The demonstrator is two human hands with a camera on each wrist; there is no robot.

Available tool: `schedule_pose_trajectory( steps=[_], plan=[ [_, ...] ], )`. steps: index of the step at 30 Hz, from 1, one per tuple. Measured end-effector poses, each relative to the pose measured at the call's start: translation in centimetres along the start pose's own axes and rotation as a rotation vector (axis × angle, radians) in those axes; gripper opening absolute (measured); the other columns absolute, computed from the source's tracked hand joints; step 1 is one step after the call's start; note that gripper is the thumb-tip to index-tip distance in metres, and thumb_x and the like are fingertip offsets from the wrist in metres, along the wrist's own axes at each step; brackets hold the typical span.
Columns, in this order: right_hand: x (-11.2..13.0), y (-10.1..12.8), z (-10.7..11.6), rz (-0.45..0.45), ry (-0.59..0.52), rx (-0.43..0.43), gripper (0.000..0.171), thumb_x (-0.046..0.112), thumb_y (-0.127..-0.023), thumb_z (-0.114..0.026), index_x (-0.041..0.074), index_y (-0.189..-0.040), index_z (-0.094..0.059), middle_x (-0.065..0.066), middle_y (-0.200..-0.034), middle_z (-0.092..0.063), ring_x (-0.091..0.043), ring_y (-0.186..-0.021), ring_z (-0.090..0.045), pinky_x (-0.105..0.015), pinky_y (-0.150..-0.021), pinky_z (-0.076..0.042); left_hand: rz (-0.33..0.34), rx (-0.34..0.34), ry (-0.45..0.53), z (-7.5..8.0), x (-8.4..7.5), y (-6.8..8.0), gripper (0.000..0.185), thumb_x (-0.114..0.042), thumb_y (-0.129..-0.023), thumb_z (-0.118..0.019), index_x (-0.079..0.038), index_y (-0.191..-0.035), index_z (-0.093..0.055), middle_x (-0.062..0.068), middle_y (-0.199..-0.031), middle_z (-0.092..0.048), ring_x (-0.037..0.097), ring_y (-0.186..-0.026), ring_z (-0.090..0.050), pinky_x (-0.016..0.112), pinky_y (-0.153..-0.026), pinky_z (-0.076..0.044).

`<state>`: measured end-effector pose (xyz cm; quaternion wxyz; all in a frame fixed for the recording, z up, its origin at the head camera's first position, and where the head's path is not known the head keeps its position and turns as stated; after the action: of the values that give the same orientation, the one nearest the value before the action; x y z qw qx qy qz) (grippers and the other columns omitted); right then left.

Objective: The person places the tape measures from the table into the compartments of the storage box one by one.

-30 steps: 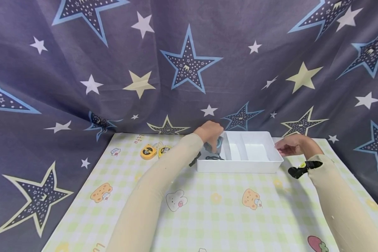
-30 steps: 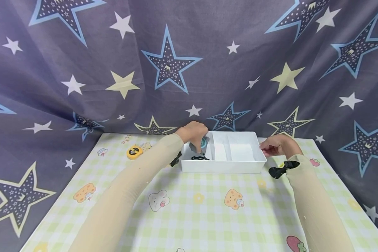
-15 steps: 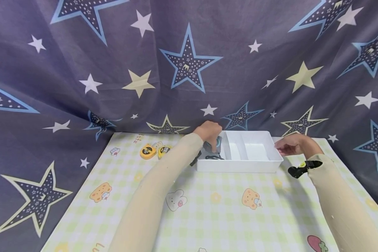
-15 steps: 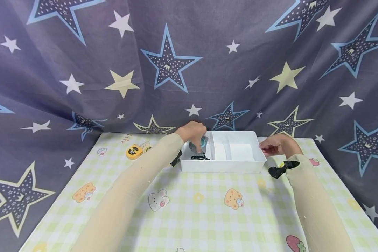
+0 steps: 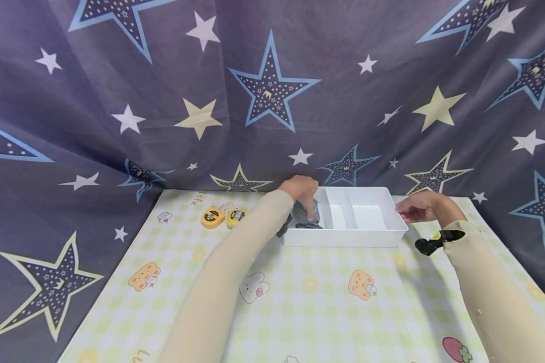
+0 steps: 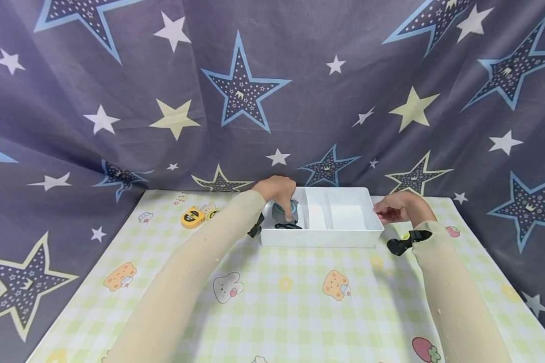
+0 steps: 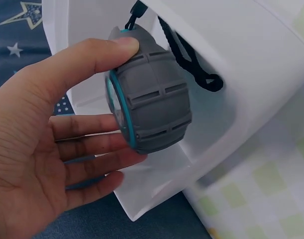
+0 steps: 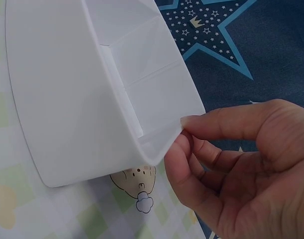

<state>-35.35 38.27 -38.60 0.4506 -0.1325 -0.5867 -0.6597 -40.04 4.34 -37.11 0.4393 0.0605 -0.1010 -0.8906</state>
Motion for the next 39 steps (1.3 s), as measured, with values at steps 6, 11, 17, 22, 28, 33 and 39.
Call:
schedule_pose_trajectory(
  steps=[6, 11, 17, 22, 28, 33, 39],
  plan=[
    [0.0, 0.0, -0.1, 0.002, 0.005, -0.006, 0.02, 0.005, -0.098, -0.059, 0.012, -0.082, -0.067, 0.003, -0.073, -0.065, -0.005, -0.067, -0.066, -0.018, -0.072, -0.058, 0.032, 0.044, 0.104, 0.1, 0.3, 0.1, 0.06, -0.042, -0.06, -0.094, -0.011, -0.102, -0.065, 0.002, -0.097, -0.07, 0.022, -0.09, -0.068, 0.028, -0.075, -0.057],
    [0.0, -0.2, 0.0, 0.001, -0.004, 0.0, 0.021, 0.004, -0.098, -0.059, 0.013, -0.081, -0.067, 0.003, -0.073, -0.066, -0.005, -0.068, -0.066, -0.019, -0.072, -0.059, 0.049, 0.083, 0.163, 0.1, 0.6, 0.1, 0.059, -0.043, -0.061, -0.092, -0.011, -0.101, -0.062, 0.002, -0.096, -0.068, 0.026, -0.094, -0.07, 0.028, -0.068, -0.055],
    [0.0, -0.1, 0.0, 0.002, -0.01, 0.024, 0.02, 0.004, -0.099, -0.058, 0.014, -0.084, -0.067, 0.003, -0.074, -0.066, -0.005, -0.069, -0.067, -0.019, -0.074, -0.059, 0.058, 0.087, 0.201, -0.1, 0.8, -0.1, 0.06, -0.043, -0.062, -0.091, -0.011, -0.104, -0.061, 0.002, -0.1, -0.067, 0.028, -0.1, -0.071, 0.029, -0.068, -0.055],
    [0.0, 0.0, 0.0, 0.006, -0.01, 0.036, 0.019, 0.003, -0.099, -0.057, 0.013, -0.086, -0.067, 0.003, -0.075, -0.066, -0.005, -0.07, -0.067, -0.019, -0.074, -0.059, 0.064, 0.06, 0.191, -0.5, 0.8, -0.3, 0.06, -0.043, -0.062, -0.091, -0.012, -0.104, -0.062, 0.002, -0.101, -0.067, 0.026, -0.097, -0.07, 0.029, -0.071, -0.056],
    [0.0, 0.1, -0.1, 0.006, -0.011, 0.021, 0.02, 0.003, -0.098, -0.058, 0.014, -0.084, -0.067, 0.003, -0.074, -0.067, -0.005, -0.069, -0.067, -0.019, -0.073, -0.059, 0.07, 0.029, 0.144, -0.8, 0.8, -0.5, 0.066, -0.044, -0.06, -0.092, -0.012, -0.11, -0.064, 0.003, -0.107, -0.069, 0.019, -0.092, -0.063, 0.031, -0.085, -0.055],
    [0.0, 0.1, -0.1, 0.002, -0.01, 0.015, 0.02, 0.004, -0.098, -0.059, 0.014, -0.084, -0.067, 0.003, -0.074, -0.066, -0.005, -0.068, -0.067, -0.019, -0.073, -0.059, 0.058, 0.034, 0.104, -1.0, 0.6, -0.6, 0.072, -0.045, -0.06, -0.092, -0.011, -0.118, -0.065, 0.005, -0.116, -0.07, 0.02, -0.097, -0.063, 0.033, -0.093, -0.055],
    [0.0, 0.0, 0.1, -0.002, -0.007, 0.017, 0.02, 0.004, -0.099, -0.059, 0.014, -0.083, -0.067, 0.003, -0.074, -0.066, -0.005, -0.068, -0.067, -0.019, -0.073, -0.059, 0.064, 0.045, 0.089, -0.9, 0.4, -0.3, 0.074, -0.043, -0.063, -0.091, -0.01, -0.123, -0.065, 0.005, -0.118, -0.07, 0.02, -0.098, -0.063, 0.035, -0.094, -0.056]
  ],
)
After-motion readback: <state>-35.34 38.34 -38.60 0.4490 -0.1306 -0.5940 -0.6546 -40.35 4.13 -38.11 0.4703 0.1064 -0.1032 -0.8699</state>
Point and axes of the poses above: each hand's wrist, its own y-axis away from the middle knuckle, its own z-axis out of the back of the hand, x = y × z, the point moved 1 cm from there along -y, towards the middle knuckle
